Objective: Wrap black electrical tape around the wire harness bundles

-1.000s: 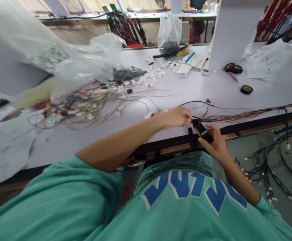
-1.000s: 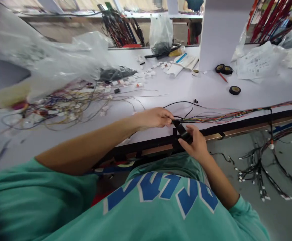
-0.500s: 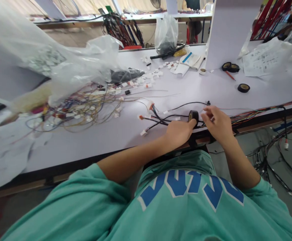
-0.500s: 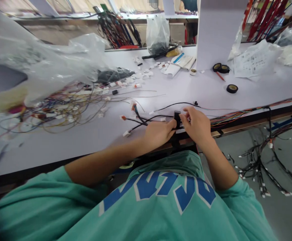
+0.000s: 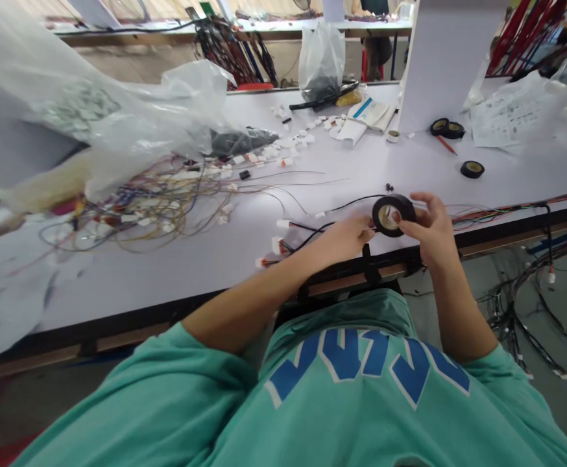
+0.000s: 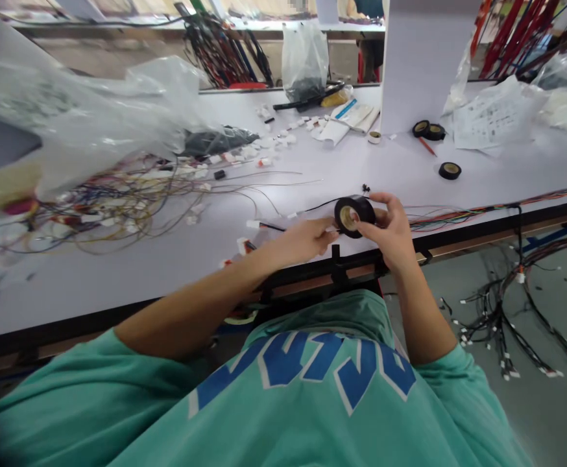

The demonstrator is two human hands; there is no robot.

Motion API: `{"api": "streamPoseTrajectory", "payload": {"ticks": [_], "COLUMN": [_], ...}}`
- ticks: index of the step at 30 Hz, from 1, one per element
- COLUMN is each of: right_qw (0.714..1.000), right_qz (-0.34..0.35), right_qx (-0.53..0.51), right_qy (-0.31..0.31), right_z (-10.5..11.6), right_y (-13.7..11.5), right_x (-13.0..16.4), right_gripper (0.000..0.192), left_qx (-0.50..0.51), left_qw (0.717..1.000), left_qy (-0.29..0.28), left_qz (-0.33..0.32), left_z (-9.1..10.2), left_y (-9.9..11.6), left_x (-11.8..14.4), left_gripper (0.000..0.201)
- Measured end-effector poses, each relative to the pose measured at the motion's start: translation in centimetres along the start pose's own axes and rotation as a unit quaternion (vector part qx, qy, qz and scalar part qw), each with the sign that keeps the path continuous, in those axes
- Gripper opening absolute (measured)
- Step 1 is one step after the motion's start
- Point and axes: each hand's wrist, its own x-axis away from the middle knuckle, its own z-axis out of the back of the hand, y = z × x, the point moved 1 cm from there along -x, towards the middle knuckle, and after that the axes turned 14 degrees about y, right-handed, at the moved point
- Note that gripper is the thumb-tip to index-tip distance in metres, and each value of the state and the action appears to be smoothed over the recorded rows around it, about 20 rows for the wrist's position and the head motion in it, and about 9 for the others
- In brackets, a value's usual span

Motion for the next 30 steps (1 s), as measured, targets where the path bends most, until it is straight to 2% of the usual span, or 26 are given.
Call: {"api": "streamPoseTrajectory", "payload": {"ticks": [2, 3, 7, 10, 13, 15, 18, 21, 25, 27, 30], "right_qw": [0.999, 0.997, 0.979, 0.969, 0.973, 0.976, 0.982, 0.992, 0.998, 0.996, 0.991], "right_qz": [0.046, 0.067, 0.111, 0.116, 0.113, 0.105, 0.077, 0.029, -0.026, -0.033, -0.046], "right_qx": [-0.001, 0.017, 0.169, 0.218, 0.200, 0.186, 0.162, 0.113, 0.010, -0.010, 0.015], "right_qy": [0.018, 0.026, 0.035, 0.025, 0.034, 0.043, 0.053, 0.048, 0.056, 0.084, 0.124], "right_z": [0.9, 1.2, 1.2, 0.0, -1.4, -2.2, -3.0, -3.5, -4.5, -5.0, -5.5], "right_y": [0.4, 0.6, 1.9, 2.4, 2.6, 2.8, 3.3, 3.8, 3.8, 3.8, 3.9], "right_x": [2.0, 2.9, 5.7, 6.3, 5.9, 5.6, 4.9, 4.0, 3.2, 3.1, 3.2], "right_gripper": [0.045, 0.044, 0.042, 0.040, 0.037, 0.035, 0.035, 0.033, 0.028, 0.021, 0.016], "left_qx": [0.066, 0.103, 0.191, 0.152, 0.058, 0.000, -0.026, 0.032, 0.209, 0.319, 0.413], "left_qw": [0.994, 0.989, 0.970, 0.984, 0.998, 0.997, 0.995, 0.995, 0.975, 0.942, 0.882], "left_qy": [-0.081, -0.102, -0.120, -0.077, 0.008, 0.051, 0.084, 0.091, 0.072, 0.032, -0.071], "left_qz": [0.019, 0.035, 0.093, 0.057, -0.025, -0.054, -0.054, -0.037, 0.029, 0.099, 0.215], "left_z": [0.8, 1.2, 2.0, 2.1, 2.0, 1.7, 1.2, 0.7, -0.1, -0.3, -0.7], "left_y": [0.4, 0.6, 1.4, 2.0, 2.4, 2.5, 2.3, 1.9, 1.2, 0.9, 0.7], "left_x": [-0.8, -1.1, -1.6, -1.4, -0.7, -0.2, 0.4, 1.1, 1.6, 1.5, 0.7], "left_gripper": [0.016, 0.015, 0.012, 0.008, 0.011, 0.011, 0.009, 0.007, 0.011, 0.014, 0.019]}}
